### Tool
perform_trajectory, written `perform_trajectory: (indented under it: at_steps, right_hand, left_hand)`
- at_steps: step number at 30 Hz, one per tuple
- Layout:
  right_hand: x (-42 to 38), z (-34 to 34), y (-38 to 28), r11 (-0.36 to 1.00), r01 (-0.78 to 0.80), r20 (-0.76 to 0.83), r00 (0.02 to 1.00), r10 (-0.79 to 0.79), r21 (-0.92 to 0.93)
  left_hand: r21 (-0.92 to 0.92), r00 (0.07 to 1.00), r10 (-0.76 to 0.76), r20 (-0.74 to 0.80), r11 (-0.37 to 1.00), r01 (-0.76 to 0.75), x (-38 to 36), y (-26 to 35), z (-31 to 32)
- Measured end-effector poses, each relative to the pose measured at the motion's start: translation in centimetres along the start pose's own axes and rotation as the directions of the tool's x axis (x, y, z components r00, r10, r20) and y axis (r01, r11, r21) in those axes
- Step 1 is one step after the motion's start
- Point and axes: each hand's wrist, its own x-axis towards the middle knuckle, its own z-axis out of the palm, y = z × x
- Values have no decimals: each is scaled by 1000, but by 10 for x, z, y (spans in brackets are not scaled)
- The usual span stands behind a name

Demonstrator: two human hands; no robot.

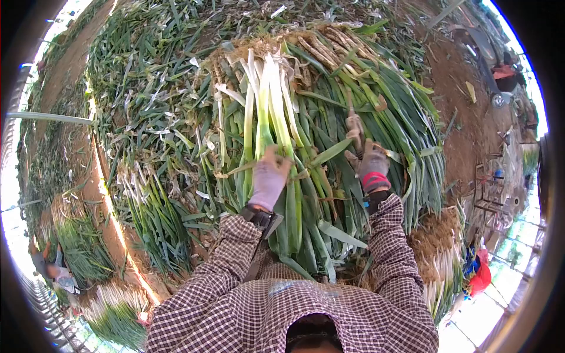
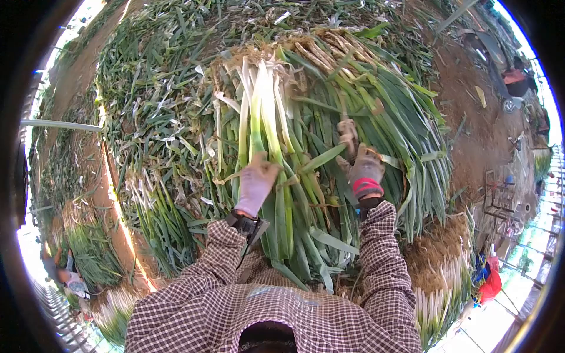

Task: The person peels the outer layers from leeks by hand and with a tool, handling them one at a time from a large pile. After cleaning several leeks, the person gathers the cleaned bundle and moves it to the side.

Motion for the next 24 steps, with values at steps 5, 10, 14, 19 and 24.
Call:
perform_trajectory:
  at_steps: [5, 10, 14, 19, 24]
  right_hand:
    - [68, 45, -71, 920, 223, 119, 955, -273, 322]
    - [154, 175, -139, 868, 44, 277, 939, -205, 494]
    - [166, 193, -145, 814, -9, 320, 922, -218, 581]
    - [151, 192, -144, 679, -182, 403, 897, -182, 711]
    - [117, 170, -154, 317, -429, 514, 814, -270, 846]
  left_hand:
    - [124, 933, 45, -357, 992, 0, 108, -38, -43]
    - [-158, 996, -34, 86, 986, 47, 192, -64, -51]
    - [-95, 961, 268, -63, 957, -273, 200, -93, -8]
    - [-356, 977, -31, 210, 928, 107, 151, -95, -42]
    - [-378, 982, -36, 185, 920, 105, 177, -115, -32]
